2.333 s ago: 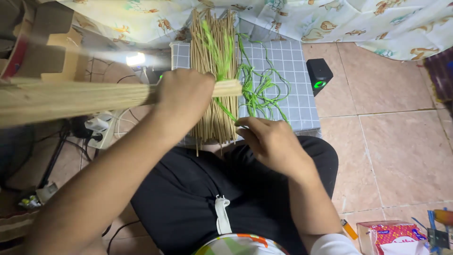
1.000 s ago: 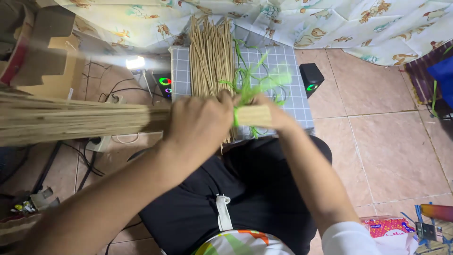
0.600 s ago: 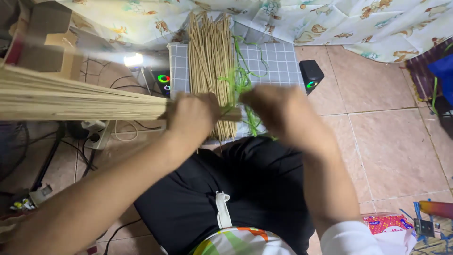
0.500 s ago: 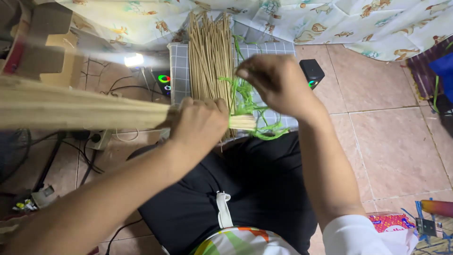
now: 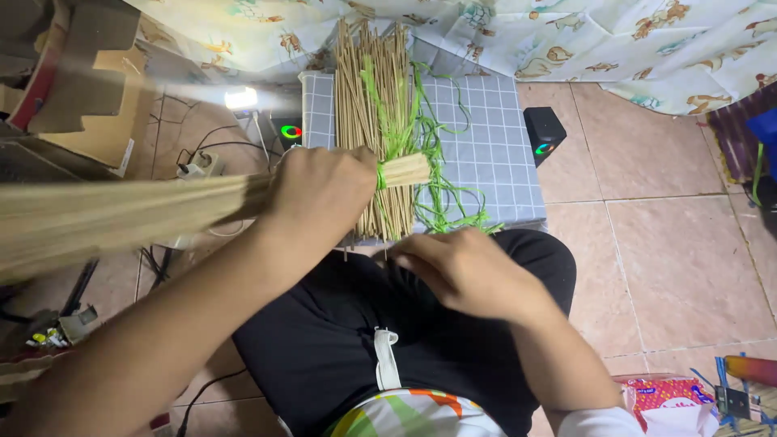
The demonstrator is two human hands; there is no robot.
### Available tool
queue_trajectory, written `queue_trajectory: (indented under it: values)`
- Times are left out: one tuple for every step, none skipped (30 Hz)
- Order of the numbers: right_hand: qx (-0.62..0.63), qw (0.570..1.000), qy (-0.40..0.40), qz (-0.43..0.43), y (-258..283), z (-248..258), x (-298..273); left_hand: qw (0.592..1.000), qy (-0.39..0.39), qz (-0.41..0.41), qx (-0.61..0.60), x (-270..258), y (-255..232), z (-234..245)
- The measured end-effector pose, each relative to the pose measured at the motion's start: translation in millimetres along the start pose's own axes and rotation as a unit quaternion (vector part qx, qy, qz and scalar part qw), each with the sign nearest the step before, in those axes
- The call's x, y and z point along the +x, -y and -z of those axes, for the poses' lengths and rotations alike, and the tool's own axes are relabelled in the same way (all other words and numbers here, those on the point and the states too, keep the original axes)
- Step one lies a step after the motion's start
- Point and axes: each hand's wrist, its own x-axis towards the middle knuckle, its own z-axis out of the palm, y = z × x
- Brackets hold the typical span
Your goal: Tying bundles of thin wooden sticks together using green plastic strips.
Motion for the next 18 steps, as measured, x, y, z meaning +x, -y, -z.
queue_trajectory:
  values:
    - [0.001, 1.000, 0.001, -0.001, 1, 8, -3, 1.000, 0.001, 0.000, -0.001, -4, -4, -6]
    - [-0.091, 0.994, -0.039, 0.038, 2, 17, -7, 1.000, 0.014, -0.012, -0.016, -6, -8, -12]
    - [-0.181, 0.977, -0.078, 0.076, 3, 26, -10, 0.999, 0.027, -0.023, -0.030, -8, -12, -19]
    - [-0.183, 0.977, -0.081, 0.074, 0, 37, -1, 0.999, 0.025, -0.026, -0.030, -5, -19, -16]
    - [-0.159, 0.978, -0.112, 0.073, -2, 48, 8, 0.998, 0.013, -0.045, -0.030, -4, -27, -13]
    - [-0.130, 0.979, -0.139, 0.073, -3, 58, 16, 0.998, 0.005, -0.062, -0.031, -5, -36, -9]
    - [-0.128, 0.979, -0.138, 0.072, -19, 59, 25, 0.998, 0.008, -0.062, -0.033, -6, -39, 0]
    - [-0.039, 0.987, -0.141, 0.066, -36, 61, 35, 0.996, -0.005, -0.065, -0.054, -3, -40, 8]
    - [0.051, 0.987, -0.142, 0.059, -53, 64, 45, 0.995, -0.018, -0.068, -0.075, -1, -41, 16]
    - [0.050, 0.987, -0.143, 0.060, -73, 50, 49, 0.995, -0.019, -0.069, -0.074, 3, -39, 23]
    - [0.188, 0.977, -0.093, 0.040, -94, 35, 54, 0.994, -0.024, -0.049, -0.094, 6, -36, 31]
    - [0.323, 0.945, -0.040, 0.021, -115, 21, 59, 0.993, -0.029, -0.028, -0.113, 9, -34, 38]
    - [0.322, 0.946, -0.039, 0.022, -137, -8, 48, 0.993, -0.030, -0.027, -0.112, 10, -29, 36]
    - [0.343, 0.939, -0.024, 0.032, -159, -38, 37, 0.994, -0.023, -0.014, -0.106, 9, -25, 34]
    - [0.363, 0.931, -0.009, 0.042, -182, -68, 26, 0.995, -0.017, 0.000, -0.101, 9, -20, 32]
    - [0.365, 0.930, -0.008, 0.040, -142, -61, 21, 0.995, -0.015, 0.000, -0.102, 6, -20, 24]
    - [0.298, 0.955, 0.001, 0.004, -103, -54, 17, 0.996, -0.006, 0.003, -0.092, 2, -19, 15]
    - [0.228, 0.973, 0.010, -0.030, -64, -46, 13, 0.997, 0.000, 0.005, -0.081, 0, -18, 7]
